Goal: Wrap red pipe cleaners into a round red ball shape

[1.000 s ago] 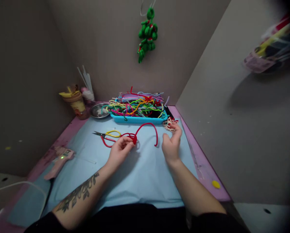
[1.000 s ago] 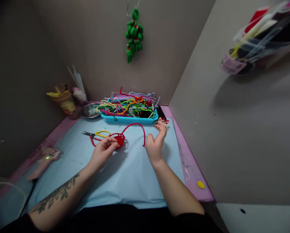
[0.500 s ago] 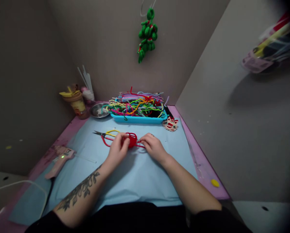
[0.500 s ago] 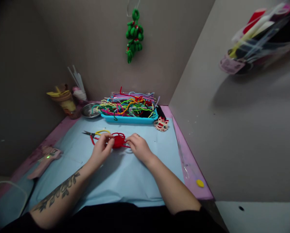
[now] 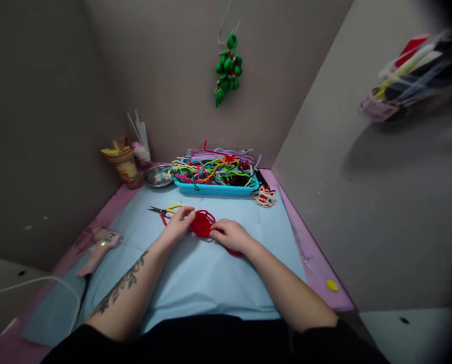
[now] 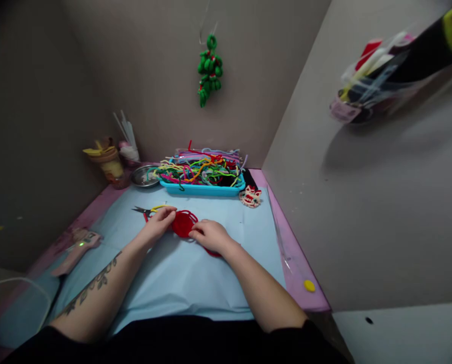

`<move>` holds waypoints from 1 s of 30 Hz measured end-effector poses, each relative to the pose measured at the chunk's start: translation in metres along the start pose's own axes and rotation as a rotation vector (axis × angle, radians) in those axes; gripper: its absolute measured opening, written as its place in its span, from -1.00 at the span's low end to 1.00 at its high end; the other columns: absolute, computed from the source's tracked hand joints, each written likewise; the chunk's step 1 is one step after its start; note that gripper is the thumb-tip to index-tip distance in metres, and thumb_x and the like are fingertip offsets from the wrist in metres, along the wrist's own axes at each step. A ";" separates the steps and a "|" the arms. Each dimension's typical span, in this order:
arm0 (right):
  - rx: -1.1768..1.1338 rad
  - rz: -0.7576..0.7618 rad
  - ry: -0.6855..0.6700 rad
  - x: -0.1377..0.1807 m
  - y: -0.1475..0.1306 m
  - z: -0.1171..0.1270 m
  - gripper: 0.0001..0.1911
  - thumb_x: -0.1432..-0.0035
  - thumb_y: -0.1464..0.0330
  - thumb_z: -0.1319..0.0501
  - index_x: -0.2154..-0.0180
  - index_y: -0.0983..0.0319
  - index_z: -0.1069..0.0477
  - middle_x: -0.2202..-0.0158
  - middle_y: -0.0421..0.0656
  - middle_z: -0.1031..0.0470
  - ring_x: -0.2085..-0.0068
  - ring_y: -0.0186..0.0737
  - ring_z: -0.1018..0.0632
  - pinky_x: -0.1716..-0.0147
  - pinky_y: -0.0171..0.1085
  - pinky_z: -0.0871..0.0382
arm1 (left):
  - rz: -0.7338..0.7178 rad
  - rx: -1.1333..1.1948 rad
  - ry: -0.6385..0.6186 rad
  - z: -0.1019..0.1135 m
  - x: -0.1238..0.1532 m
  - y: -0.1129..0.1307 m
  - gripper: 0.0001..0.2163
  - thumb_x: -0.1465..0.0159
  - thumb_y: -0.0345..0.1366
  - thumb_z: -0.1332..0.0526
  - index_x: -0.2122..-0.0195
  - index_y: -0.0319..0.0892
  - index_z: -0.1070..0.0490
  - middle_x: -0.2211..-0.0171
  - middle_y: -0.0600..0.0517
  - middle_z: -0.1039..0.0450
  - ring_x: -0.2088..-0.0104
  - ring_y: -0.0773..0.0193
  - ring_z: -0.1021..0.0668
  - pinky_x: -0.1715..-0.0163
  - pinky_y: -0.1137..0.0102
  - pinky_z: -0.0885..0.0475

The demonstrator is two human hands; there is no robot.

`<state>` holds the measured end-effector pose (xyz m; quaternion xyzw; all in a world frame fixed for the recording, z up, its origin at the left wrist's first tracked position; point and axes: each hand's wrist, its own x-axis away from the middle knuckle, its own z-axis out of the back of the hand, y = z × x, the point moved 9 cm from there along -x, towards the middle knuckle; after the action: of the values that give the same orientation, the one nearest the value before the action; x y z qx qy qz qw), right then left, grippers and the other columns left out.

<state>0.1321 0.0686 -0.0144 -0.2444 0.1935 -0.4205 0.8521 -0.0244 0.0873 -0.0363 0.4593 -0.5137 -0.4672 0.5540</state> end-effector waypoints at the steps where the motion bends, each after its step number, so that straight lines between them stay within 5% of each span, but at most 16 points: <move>1: 0.002 0.015 0.012 0.001 -0.001 0.000 -0.77 -0.17 0.24 -0.15 0.23 0.17 -0.52 0.28 -0.14 -0.53 0.25 -0.25 -0.51 0.24 -0.32 -0.30 | 0.023 0.029 -0.044 -0.004 0.001 -0.003 -0.52 0.01 -0.02 -0.32 0.14 -0.21 -0.36 0.23 -0.06 -0.47 0.30 0.20 -0.53 0.32 0.32 -0.41; 8: -0.144 0.121 0.408 0.009 0.000 0.030 -0.75 -0.13 0.33 -0.18 0.12 0.18 -0.47 0.17 -0.08 -0.50 0.17 -0.23 -0.52 0.13 -0.25 -0.40 | -0.097 0.280 -0.293 -0.026 0.010 0.013 -0.37 0.07 -0.13 -0.42 -0.05 -0.14 -0.32 -0.05 -0.14 -0.38 -0.04 0.04 -0.42 -0.04 0.20 -0.28; 12: -0.153 0.233 0.644 0.025 -0.009 0.054 -0.68 -0.17 0.37 -0.11 0.02 0.17 -0.39 0.03 -0.03 -0.43 0.03 -0.17 -0.48 0.04 -0.16 -0.40 | -0.077 0.550 -0.468 -0.044 0.024 0.024 -0.41 -0.11 0.07 -0.22 -0.13 -0.04 -0.25 -0.17 -0.13 -0.25 -0.08 0.00 -0.39 0.06 0.17 -0.39; 16: -0.117 0.327 0.631 0.031 -0.026 0.057 -0.63 -0.16 0.39 -0.10 -0.03 0.14 -0.32 -0.03 -0.03 -0.39 -0.02 -0.14 -0.44 -0.02 -0.10 -0.37 | -0.014 0.515 -0.619 -0.063 0.042 0.024 -0.35 -0.04 0.03 -0.30 -0.16 0.04 -0.21 -0.22 -0.12 -0.17 -0.07 -0.08 -0.42 0.15 0.12 -0.45; 20: -0.156 0.332 0.578 0.031 -0.029 0.050 -0.66 -0.10 0.36 -0.16 0.04 0.15 -0.31 -0.06 0.00 -0.32 -0.03 -0.09 -0.42 0.06 -0.08 -0.39 | -0.094 0.404 -0.509 -0.056 0.038 0.025 -0.27 0.05 -0.02 -0.38 -0.16 -0.02 -0.20 -0.20 -0.16 -0.22 -0.13 -0.08 -0.37 -0.02 0.12 -0.35; 25: -0.404 0.074 0.765 0.037 -0.003 0.060 -0.79 -0.09 0.32 -0.15 0.18 0.19 -0.30 0.14 -0.05 -0.39 0.30 -0.25 -0.45 0.31 -0.22 -0.39 | -0.346 0.171 -0.345 -0.042 0.031 0.038 -0.23 0.02 -0.12 -0.39 -0.20 -0.08 -0.11 -0.18 -0.20 -0.22 -0.18 -0.03 -0.30 -0.14 0.12 -0.20; 30: -0.917 -0.147 0.430 0.013 0.005 0.025 -0.74 -0.02 0.21 -0.24 0.25 0.21 -0.40 0.48 -0.24 -0.39 0.49 -0.35 -0.37 0.46 -0.33 -0.27 | -0.691 -0.314 -0.063 -0.033 0.045 0.059 -0.28 -0.04 -0.20 -0.36 -0.21 -0.08 -0.08 -0.24 -0.20 -0.05 -0.25 -0.02 -0.15 -0.21 0.07 -0.06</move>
<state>0.1559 0.0673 0.0016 -0.5142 0.5113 -0.3919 0.5662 0.0133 0.0516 0.0263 0.5003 -0.2674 -0.7135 0.4113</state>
